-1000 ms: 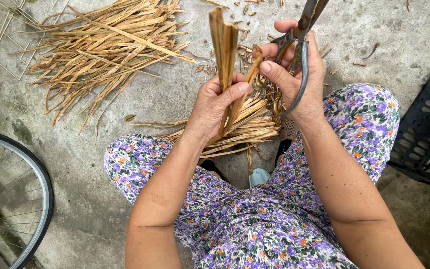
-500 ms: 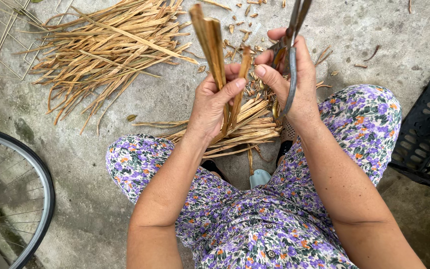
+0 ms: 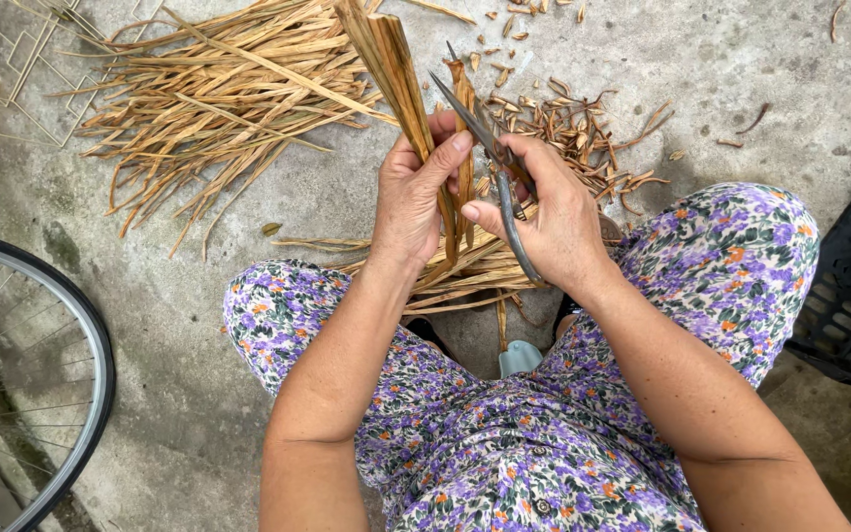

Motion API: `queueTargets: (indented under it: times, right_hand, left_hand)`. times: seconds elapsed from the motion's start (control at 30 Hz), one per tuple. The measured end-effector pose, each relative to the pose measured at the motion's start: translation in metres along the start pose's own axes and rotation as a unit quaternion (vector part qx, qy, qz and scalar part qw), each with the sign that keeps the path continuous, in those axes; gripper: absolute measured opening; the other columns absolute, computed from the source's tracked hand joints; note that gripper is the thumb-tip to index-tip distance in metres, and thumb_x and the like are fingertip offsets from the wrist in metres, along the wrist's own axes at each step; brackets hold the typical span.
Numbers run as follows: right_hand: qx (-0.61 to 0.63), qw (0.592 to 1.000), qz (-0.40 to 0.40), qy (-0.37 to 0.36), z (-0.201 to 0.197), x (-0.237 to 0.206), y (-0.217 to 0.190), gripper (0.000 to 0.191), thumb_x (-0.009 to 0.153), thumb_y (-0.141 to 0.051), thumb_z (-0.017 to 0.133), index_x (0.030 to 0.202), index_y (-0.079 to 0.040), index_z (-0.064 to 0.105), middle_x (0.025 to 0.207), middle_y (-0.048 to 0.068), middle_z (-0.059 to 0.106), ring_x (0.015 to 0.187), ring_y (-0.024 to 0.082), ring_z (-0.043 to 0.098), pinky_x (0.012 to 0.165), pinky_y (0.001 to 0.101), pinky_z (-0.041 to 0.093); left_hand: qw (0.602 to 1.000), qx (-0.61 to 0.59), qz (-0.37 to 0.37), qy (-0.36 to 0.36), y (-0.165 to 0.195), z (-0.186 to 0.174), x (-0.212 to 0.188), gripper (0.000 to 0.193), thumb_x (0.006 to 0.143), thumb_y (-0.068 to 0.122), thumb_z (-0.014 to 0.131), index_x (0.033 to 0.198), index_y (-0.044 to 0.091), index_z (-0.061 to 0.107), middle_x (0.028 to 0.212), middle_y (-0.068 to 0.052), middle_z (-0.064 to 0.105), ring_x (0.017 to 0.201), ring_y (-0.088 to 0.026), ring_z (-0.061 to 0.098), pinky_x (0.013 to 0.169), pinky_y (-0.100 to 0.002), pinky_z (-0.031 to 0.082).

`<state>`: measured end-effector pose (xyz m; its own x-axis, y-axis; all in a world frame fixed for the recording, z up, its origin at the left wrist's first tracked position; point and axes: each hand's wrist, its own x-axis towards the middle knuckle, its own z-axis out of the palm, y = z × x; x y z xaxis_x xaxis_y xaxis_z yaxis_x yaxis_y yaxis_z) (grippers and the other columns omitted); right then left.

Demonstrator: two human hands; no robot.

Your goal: The person sits on the concrete ground sorting through bundles of dried leaf strips, picking up individual strips and cutting off the hard edge pieces with scissors, letting the trimmed scraps fall onto a growing pile beside them while placing trimmed strips back with the bundle.

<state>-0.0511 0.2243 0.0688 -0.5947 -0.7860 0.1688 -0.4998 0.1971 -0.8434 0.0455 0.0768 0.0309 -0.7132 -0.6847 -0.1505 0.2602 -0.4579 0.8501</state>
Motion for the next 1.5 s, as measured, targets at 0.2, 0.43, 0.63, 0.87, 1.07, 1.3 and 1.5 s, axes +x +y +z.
queueTargets:
  times: [0.2, 0.43, 0.63, 0.87, 1.07, 1.3, 1.5]
  right_hand:
    - [-0.007, 1.000, 0.028, 0.001, 0.003, 0.001, -0.003, 0.082, 0.082, -0.056, 0.083, 0.137, -0.001, 0.059, 0.115, 0.011, 0.068, 0.079, 0.017, 0.066, 0.070, 0.0316, 0.056]
    - [0.083, 0.996, 0.029, 0.014, 0.007, -0.001, -0.006, 0.066, 0.086, -0.039, 0.085, 0.135, -0.002, 0.063, 0.090, 0.003, 0.071, 0.073, 0.008, 0.062, 0.064, 0.0250, 0.051]
    - [0.136, 0.986, 0.097, 0.007, 0.010, -0.001, 0.003, 0.048, 0.088, -0.029, 0.085, 0.126, -0.004, 0.070, 0.071, -0.002, 0.060, 0.062, 0.002, 0.048, 0.054, 0.0203, 0.039]
    - [0.272, 0.955, 0.113, 0.043, 0.006, 0.007, 0.014, 0.043, 0.095, -0.025, 0.080, 0.128, -0.005, 0.061, 0.081, -0.006, 0.060, 0.066, 0.001, 0.052, 0.056, 0.0175, 0.043]
    - [0.239, 0.969, 0.060, -0.004, -0.005, 0.009, 0.019, 0.051, 0.094, -0.022, 0.083, 0.136, -0.006, 0.060, 0.096, -0.003, 0.059, 0.088, 0.005, 0.058, 0.079, 0.0205, 0.051]
    - [0.219, 0.965, 0.091, -0.114, -0.029, 0.009, 0.023, 0.052, 0.086, -0.024, 0.084, 0.133, -0.010, 0.067, 0.093, -0.005, 0.066, 0.086, 0.004, 0.062, 0.078, 0.0204, 0.053]
    - [0.220, 0.962, 0.099, -0.124, -0.033, 0.007, 0.023, 0.047, 0.083, -0.021, 0.087, 0.126, -0.008, 0.073, 0.076, -0.009, 0.057, 0.068, -0.001, 0.048, 0.059, 0.0163, 0.038]
  left_hand:
    - [1.000, -0.014, -0.014, -0.005, -0.003, 0.003, -0.003, 0.028, 0.091, 0.013, 0.081, 0.114, 0.006, 0.068, 0.094, 0.002, 0.067, 0.074, -0.006, 0.056, 0.064, -0.022, 0.046]
    - [1.000, -0.019, -0.023, 0.002, -0.008, 0.001, 0.001, 0.026, 0.092, 0.013, 0.081, 0.113, 0.005, 0.067, 0.091, 0.000, 0.068, 0.076, -0.007, 0.059, 0.067, -0.023, 0.050]
    - [0.999, -0.029, -0.021, 0.001, -0.010, 0.000, 0.002, 0.025, 0.092, 0.012, 0.081, 0.112, 0.004, 0.067, 0.090, -0.001, 0.068, 0.074, -0.008, 0.058, 0.066, -0.023, 0.049]
    - [0.998, -0.014, -0.048, -0.034, 0.001, 0.000, -0.001, 0.028, 0.093, 0.018, 0.077, 0.116, 0.006, 0.065, 0.100, -0.005, 0.074, 0.087, -0.009, 0.067, 0.075, -0.026, 0.055]
    - [0.998, 0.021, -0.032, -0.047, 0.006, -0.001, -0.003, 0.028, 0.096, 0.019, 0.077, 0.119, 0.004, 0.068, 0.098, -0.005, 0.074, 0.083, -0.008, 0.062, 0.068, -0.023, 0.047]
    - [0.998, 0.037, -0.019, -0.057, 0.022, -0.015, -0.002, 0.024, 0.096, 0.013, 0.077, 0.115, 0.001, 0.071, 0.094, -0.006, 0.073, 0.085, -0.010, 0.066, 0.076, -0.023, 0.052]
    - [0.997, 0.054, -0.029, -0.049, 0.027, -0.016, -0.001, 0.022, 0.093, 0.011, 0.077, 0.111, -0.001, 0.072, 0.096, -0.006, 0.073, 0.088, -0.012, 0.068, 0.083, -0.027, 0.056]
